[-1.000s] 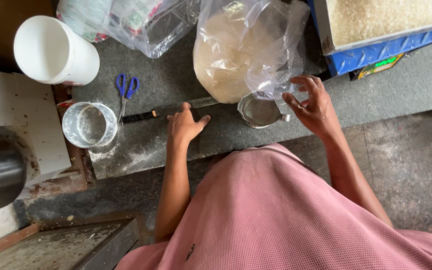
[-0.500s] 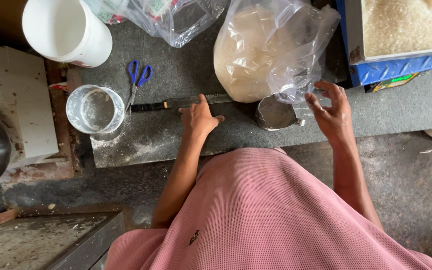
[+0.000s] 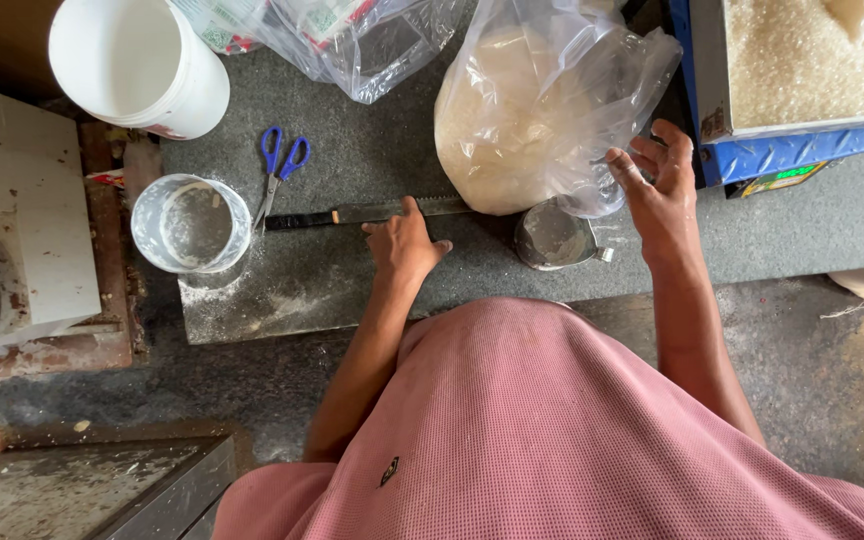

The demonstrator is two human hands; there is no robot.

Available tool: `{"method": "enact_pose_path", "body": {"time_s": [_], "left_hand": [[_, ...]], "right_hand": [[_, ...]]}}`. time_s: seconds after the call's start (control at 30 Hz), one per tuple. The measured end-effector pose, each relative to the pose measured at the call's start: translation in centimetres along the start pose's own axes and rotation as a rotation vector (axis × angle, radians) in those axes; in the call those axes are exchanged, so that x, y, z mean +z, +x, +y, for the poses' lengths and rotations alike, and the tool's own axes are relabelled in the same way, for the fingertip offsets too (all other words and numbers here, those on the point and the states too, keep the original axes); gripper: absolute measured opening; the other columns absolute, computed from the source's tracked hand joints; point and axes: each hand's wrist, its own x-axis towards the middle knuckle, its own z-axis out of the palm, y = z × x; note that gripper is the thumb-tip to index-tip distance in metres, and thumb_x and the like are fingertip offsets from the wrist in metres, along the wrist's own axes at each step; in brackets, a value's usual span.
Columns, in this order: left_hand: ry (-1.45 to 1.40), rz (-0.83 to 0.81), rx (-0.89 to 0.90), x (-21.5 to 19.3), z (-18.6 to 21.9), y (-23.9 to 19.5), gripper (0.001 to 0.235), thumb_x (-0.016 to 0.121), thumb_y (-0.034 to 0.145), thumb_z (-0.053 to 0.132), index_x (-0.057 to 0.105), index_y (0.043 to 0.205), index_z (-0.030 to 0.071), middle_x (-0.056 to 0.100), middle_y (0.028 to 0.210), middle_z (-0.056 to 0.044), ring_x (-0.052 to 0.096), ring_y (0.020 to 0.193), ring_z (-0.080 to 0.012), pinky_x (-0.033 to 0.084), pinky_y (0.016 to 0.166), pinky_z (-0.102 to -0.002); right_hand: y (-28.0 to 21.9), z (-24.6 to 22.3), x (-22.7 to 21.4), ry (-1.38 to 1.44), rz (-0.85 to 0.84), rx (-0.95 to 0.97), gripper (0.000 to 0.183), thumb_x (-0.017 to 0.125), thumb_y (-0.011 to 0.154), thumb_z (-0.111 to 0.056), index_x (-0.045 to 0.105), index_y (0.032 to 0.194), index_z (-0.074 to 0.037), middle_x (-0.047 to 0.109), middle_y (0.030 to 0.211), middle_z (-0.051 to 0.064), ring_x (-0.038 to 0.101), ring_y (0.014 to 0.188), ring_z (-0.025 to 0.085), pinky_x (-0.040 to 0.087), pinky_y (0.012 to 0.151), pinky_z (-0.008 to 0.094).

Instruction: The person scoops a white granular substance from a container and adds it to a tray on a digital scale. They then retrieve a red container, open it, and place it on the counter. The person also wipes their hands with a cloth during the process.

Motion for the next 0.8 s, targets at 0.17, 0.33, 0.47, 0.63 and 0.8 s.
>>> {"method": "enact_pose_path", "body": {"time_s": [0.17, 0.33, 0.47, 0.63, 0.8], "left_hand": [[-0.018, 0.0, -0.009, 0.0, 0.0, -0.2, 0.096, 0.089, 0.077, 0.041, 0.038, 0.144, -0.005, 0.076, 0.089, -0.02, 0.075, 0.095, -0.0381, 0.024, 0.12, -0.066], [-0.028, 0.009, -0.023, 0.0, 0.2, -0.2, 0.091, 0.088, 0.078, 0.042, 0.04, 0.141, -0.003, 0.076, 0.089, -0.02, 0.074, 0.095, -0.0388, 0.024, 0.12, -0.066], [-0.024, 0.027, -0.026, 0.1, 0.3, -0.1, 0.083, 0.088, 0.078, 0.043, 0.045, 0.134, -0.001, 0.076, 0.091, -0.02, 0.074, 0.096, -0.0394, 0.025, 0.119, -0.066], [-0.025, 0.028, -0.025, 0.1, 0.1, 0.0, 0.079, 0.087, 0.078, 0.043, 0.046, 0.131, 0.0, 0.076, 0.089, -0.019, 0.074, 0.096, -0.0388, 0.026, 0.119, -0.066], [0.009, -0.017, -0.032, 0.0, 0.3, 0.0, 0.079, 0.085, 0.081, 0.043, 0.047, 0.133, -0.002, 0.077, 0.084, -0.018, 0.077, 0.091, -0.0357, 0.027, 0.12, -0.066]], "right_hand": [[0.7, -0.1, -0.2, 0.204, 0.044, 0.128, 0.077, 0.073, 0.099, -0.018, 0.024, 0.155, 0.002, 0.056, 0.146, 0.027, 0.064, 0.128, 0.03, 0.06, 0.094, 0.038], [1.2, 0.5, -0.4, 0.336, 0.062, 0.245, 0.078, 0.073, 0.097, -0.015, 0.024, 0.155, 0.001, 0.056, 0.143, 0.021, 0.065, 0.117, 0.026, 0.06, 0.086, 0.036], [2.1, 0.9, 0.0, 0.352, 0.042, 0.256, 0.077, 0.073, 0.095, -0.014, 0.026, 0.154, 0.001, 0.058, 0.141, 0.02, 0.064, 0.114, 0.026, 0.06, 0.081, 0.037], [3.2, 0.7, 1.2, 0.255, 0.029, 0.268, 0.072, 0.076, 0.094, -0.016, 0.039, 0.153, 0.0, 0.064, 0.136, 0.019, 0.065, 0.111, 0.024, 0.058, 0.078, 0.037], [3.7, -1.1, 2.9, 0.108, -0.005, 0.182, 0.08, 0.079, 0.092, -0.018, 0.034, 0.158, -0.005, 0.061, 0.137, 0.018, 0.062, 0.115, 0.027, 0.053, 0.091, 0.041]]}}
